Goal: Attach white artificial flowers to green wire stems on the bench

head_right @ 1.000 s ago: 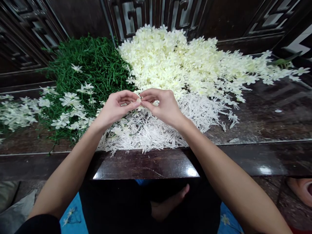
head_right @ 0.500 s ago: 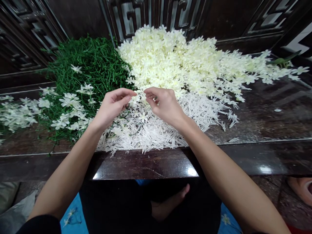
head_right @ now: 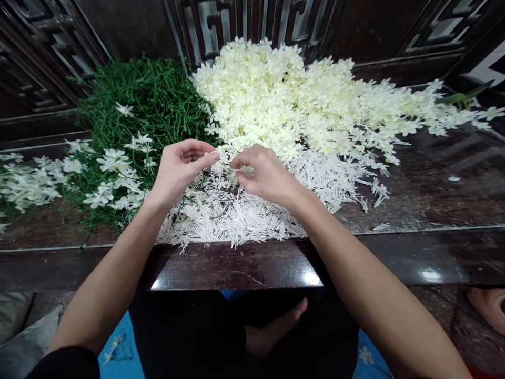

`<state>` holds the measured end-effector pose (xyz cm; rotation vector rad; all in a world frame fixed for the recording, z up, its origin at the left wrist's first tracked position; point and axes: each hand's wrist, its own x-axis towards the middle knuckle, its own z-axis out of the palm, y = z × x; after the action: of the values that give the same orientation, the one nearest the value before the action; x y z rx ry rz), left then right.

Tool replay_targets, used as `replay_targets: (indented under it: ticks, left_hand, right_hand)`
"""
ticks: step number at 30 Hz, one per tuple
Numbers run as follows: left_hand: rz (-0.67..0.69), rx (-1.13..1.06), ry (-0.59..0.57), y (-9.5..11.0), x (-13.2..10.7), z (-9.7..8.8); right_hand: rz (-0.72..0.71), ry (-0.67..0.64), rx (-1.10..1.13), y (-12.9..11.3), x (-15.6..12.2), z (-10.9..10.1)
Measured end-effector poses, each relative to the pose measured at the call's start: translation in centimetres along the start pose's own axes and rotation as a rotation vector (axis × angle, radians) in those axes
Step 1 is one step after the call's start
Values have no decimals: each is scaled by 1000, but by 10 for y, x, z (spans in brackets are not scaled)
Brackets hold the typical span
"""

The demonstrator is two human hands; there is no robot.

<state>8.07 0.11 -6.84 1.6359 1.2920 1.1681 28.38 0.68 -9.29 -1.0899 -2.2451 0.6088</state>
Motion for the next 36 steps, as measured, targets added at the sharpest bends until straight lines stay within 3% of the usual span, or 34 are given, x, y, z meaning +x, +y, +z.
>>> replay_targets:
  ticks: [2,4,11,15,22,29,36]
  left_hand:
    - [3,-11,15,0,0,0]
    - [16,3,20,0,1,0]
    - [14,70,20,-3,1,-1]
    - [-4,24,-40,0,0,-1]
    - [-57,-41,-57,1,1,-1]
    - [-137,-97,-74,-2,3,-2]
    - [-92,-83,-92,-5,3,-1]
  right_hand:
    - [-40,97,-90,1,0,-1]
    - [-79,104,-140,1,0,-1]
    - [-92,-188,-183,0,-1,1]
    - [-83,-214,-216,1,-1,4]
    - [-46,-148,-162,-1,-1,2]
    - [49,89,92,-10,2,-1]
    - [34,219,253,-17,1,-4]
